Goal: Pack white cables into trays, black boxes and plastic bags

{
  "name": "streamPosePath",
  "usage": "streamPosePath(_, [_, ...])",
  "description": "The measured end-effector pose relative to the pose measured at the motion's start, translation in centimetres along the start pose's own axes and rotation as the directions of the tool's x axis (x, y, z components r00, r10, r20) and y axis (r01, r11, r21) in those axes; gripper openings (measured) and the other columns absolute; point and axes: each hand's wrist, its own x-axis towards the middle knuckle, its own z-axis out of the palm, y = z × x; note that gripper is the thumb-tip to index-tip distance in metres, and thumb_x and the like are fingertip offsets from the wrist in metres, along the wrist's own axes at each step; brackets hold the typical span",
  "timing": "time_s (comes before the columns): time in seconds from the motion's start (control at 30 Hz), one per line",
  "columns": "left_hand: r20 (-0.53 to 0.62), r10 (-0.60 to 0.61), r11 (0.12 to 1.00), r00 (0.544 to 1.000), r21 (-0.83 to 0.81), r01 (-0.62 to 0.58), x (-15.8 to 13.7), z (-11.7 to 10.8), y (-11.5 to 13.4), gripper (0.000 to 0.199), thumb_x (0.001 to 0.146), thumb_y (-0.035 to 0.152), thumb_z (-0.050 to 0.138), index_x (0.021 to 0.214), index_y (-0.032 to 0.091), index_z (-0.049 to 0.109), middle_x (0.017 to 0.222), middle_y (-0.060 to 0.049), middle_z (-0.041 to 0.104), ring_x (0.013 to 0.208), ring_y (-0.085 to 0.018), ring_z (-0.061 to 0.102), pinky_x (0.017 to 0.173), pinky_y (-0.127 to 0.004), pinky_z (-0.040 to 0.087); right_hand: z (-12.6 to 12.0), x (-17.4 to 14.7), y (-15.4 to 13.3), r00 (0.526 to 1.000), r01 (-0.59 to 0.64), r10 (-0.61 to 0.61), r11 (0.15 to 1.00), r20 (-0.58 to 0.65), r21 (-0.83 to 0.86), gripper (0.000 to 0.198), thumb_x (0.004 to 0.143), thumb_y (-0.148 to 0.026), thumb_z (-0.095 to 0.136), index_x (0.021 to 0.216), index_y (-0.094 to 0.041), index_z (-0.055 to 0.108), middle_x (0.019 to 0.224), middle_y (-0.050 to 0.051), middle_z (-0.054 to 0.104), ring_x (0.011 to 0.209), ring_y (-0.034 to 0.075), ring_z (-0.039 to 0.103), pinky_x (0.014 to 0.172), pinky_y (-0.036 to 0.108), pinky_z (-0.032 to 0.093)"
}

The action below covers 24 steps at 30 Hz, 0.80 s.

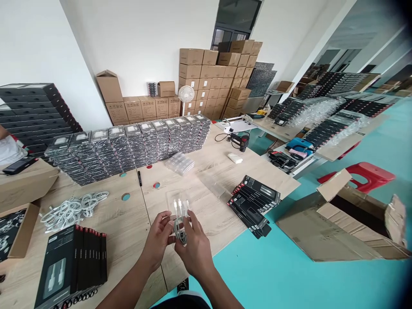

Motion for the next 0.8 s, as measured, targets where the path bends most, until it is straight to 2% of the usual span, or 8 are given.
streamPosePath(0.1, [-0.039,-0.015,0.999,0.999,-0.049,0.013,0.7,-0.9,-0.5,0.052,0.073,0.047,0.077,0.112,0.023,0.053,0.116,-0.011,0.068,0.097,-0.026,0.07,0.075,-0.038,0.057,0.4,-0.1,0.7,0.999,0.036,-0.037,0.991,0.007,0.13,0.062,0.078,-0.019,0.062,0.138,-0.025,0.049,0.154,0.009,0.039,0.137,0.029,0.044,0.104,0.043,0.048])
streamPosePath(0.17, [-0.073,-0.022,0.997,0.997,-0.072,0.017,1.2,-1.5,-0.8,0.052,0.073,0.047,0.076,0.112,0.023,0.052,0.111,-0.01,0.069,0.094,-0.026,0.071,0.074,-0.037,0.057,0.6,-0.3,1.4,1.0,0.011,-0.003,0.956,-0.027,0.292,0.061,0.084,-0.027,0.061,0.142,-0.028,0.045,0.153,0.008,0.041,0.135,0.027,0.045,0.102,0.042,0.049])
streamPosePath(0.23, [-0.094,-0.034,0.997,0.995,-0.078,0.027,1.5,-1.9,-1.2,0.052,0.073,0.047,0.076,0.112,0.023,0.052,0.106,-0.008,0.07,0.09,-0.024,0.071,0.072,-0.036,0.056,1.0,-0.2,2.1,0.993,-0.09,0.116,0.886,-0.029,0.455,0.056,0.085,-0.034,0.061,0.139,-0.026,0.049,0.142,0.01,0.053,0.12,0.026,0.058,0.088,0.037,0.055])
streamPosePath(0.33, [-0.125,-0.065,0.995,0.99,-0.085,0.054,1.8,-2.3,-2.0,0.051,0.074,0.047,0.074,0.113,0.024,0.052,0.101,-0.007,0.07,0.086,-0.023,0.072,0.068,-0.033,0.055,2.2,0.0,3.3,0.971,-0.227,0.227,0.798,0.071,0.558,0.04,0.083,-0.041,0.064,0.116,-0.019,0.067,0.103,0.01,0.071,0.084,0.022,0.067,0.068,0.032,0.055])
streamPosePath(0.4, [-0.146,-0.093,0.993,0.985,-0.08,0.082,2.1,-2.5,-3.0,0.05,0.075,0.047,0.073,0.114,0.024,0.052,0.101,-0.007,0.07,0.086,-0.023,0.072,0.064,-0.031,0.054,3.2,0.0,4.1,0.966,-0.257,0.229,0.796,0.12,0.548,0.034,0.083,-0.042,0.064,0.105,-0.017,0.071,0.088,0.008,0.072,0.075,0.021,0.066,0.064,0.03,0.054])
streamPosePath(0.57, [-0.239,-0.157,0.988,0.958,-0.038,0.152,3.3,-3.8,-6.7,0.057,0.068,0.037,0.081,0.113,0.021,0.051,0.096,-0.008,0.069,0.086,-0.025,0.072,0.06,-0.028,0.052,5.6,-0.4,6.0,0.958,-0.274,0.208,0.868,0.199,0.414,0.027,0.088,-0.039,0.056,0.101,-0.019,0.069,0.087,0.005,0.072,0.075,0.02,0.067,0.066,0.029,0.051])
streamPosePath(0.67, [-0.297,-0.18,0.983,0.938,-0.016,0.184,4.2,-4.7,-9.2,0.06,0.067,0.036,0.082,0.114,0.02,0.051,0.096,-0.009,0.067,0.085,-0.025,0.072,0.06,-0.029,0.052,6.8,-0.4,6.9,0.95,-0.25,0.186,0.936,0.252,0.249,0.017,0.088,-0.03,0.056,0.088,-0.02,0.07,0.082,0.004,0.069,0.076,0.019,0.065,0.072,0.03,0.049])
streamPosePath(0.8, [-0.366,-0.186,0.976,0.912,0.039,0.215,5.5,-6.1,-12.1,0.064,0.071,0.038,0.078,0.124,0.019,0.047,0.109,-0.013,0.065,0.094,-0.023,0.069,0.069,-0.031,0.053,9.2,1.2,8.4,0.921,-0.217,0.207,0.976,0.33,-0.006,0.023,0.092,-0.027,0.057,0.074,-0.016,0.065,0.075,0.002,0.066,0.075,0.017,0.063,0.076,0.033,0.049])
